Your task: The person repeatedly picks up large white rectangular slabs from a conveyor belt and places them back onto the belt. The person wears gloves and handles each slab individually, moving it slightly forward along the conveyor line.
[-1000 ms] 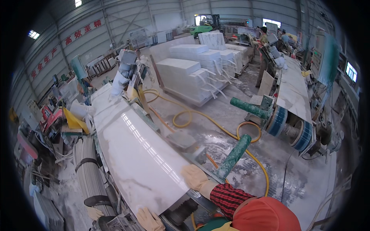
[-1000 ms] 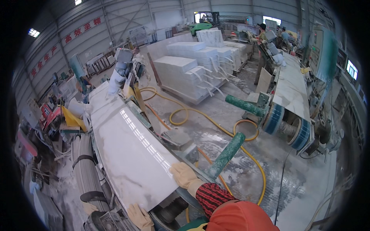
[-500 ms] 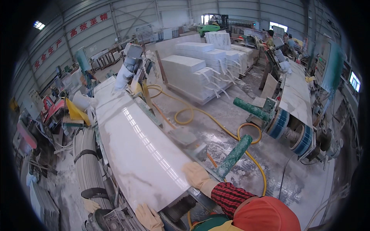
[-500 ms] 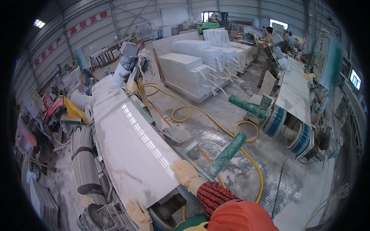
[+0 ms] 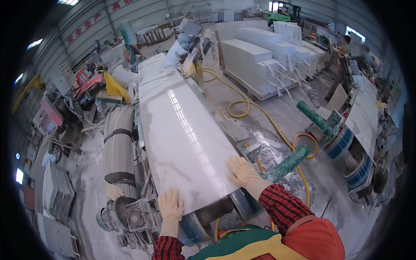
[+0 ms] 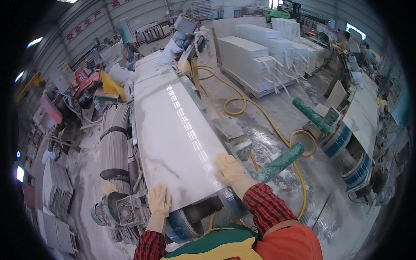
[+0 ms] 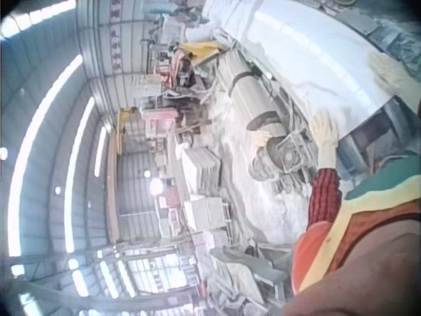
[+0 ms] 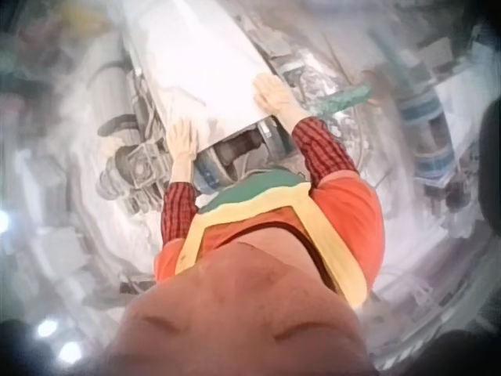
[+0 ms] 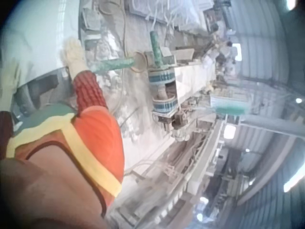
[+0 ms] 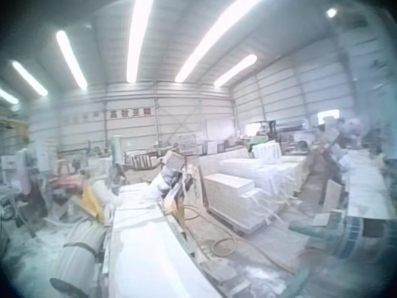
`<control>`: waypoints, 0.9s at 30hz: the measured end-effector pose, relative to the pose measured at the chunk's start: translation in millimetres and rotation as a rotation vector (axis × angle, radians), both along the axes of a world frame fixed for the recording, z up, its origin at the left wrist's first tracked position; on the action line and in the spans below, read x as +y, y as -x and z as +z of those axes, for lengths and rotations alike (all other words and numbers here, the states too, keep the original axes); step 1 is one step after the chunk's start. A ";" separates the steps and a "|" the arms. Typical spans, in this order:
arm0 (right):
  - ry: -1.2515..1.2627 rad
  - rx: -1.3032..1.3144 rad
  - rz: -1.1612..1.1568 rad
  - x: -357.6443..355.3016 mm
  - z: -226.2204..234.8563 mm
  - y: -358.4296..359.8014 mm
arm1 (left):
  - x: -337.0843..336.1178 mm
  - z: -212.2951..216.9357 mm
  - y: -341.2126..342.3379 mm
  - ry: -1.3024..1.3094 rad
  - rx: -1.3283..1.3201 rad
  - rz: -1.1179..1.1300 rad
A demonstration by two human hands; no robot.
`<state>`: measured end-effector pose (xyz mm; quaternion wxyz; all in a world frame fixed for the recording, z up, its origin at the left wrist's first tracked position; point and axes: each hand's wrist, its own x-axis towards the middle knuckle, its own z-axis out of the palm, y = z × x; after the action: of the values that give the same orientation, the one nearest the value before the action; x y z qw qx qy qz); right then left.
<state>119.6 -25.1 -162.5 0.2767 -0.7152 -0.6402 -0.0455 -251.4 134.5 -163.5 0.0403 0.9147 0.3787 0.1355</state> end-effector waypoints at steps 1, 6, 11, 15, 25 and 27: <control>0.063 0.035 -0.004 4.0 3.9 0.3 | 2.9 2.6 -1.8 0.043 0.036 0.009; -0.001 -0.052 -0.025 25.0 -1.7 -3.1 | 7.8 -8.7 -6.6 0.032 0.088 0.090; -0.099 -0.096 -0.043 45.3 -26.5 -17.1 | 13.0 -18.1 -10.0 0.029 0.045 0.083; 0.082 -0.011 0.009 47.5 10.4 -10.0 | 13.0 -22.2 -2.8 0.028 0.016 0.105; -0.040 -0.014 -0.014 40.8 2.8 -10.6 | 13.0 -32.1 0.1 0.001 -0.022 0.072; -0.054 -0.010 -0.015 39.7 -0.1 -10.1 | 12.9 -36.9 2.5 -0.028 -0.042 0.060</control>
<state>129.7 14.6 -162.6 0.2923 -0.7119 -0.6349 -0.0685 -253.9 147.4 -200.4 0.0314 0.9003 0.4033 0.1610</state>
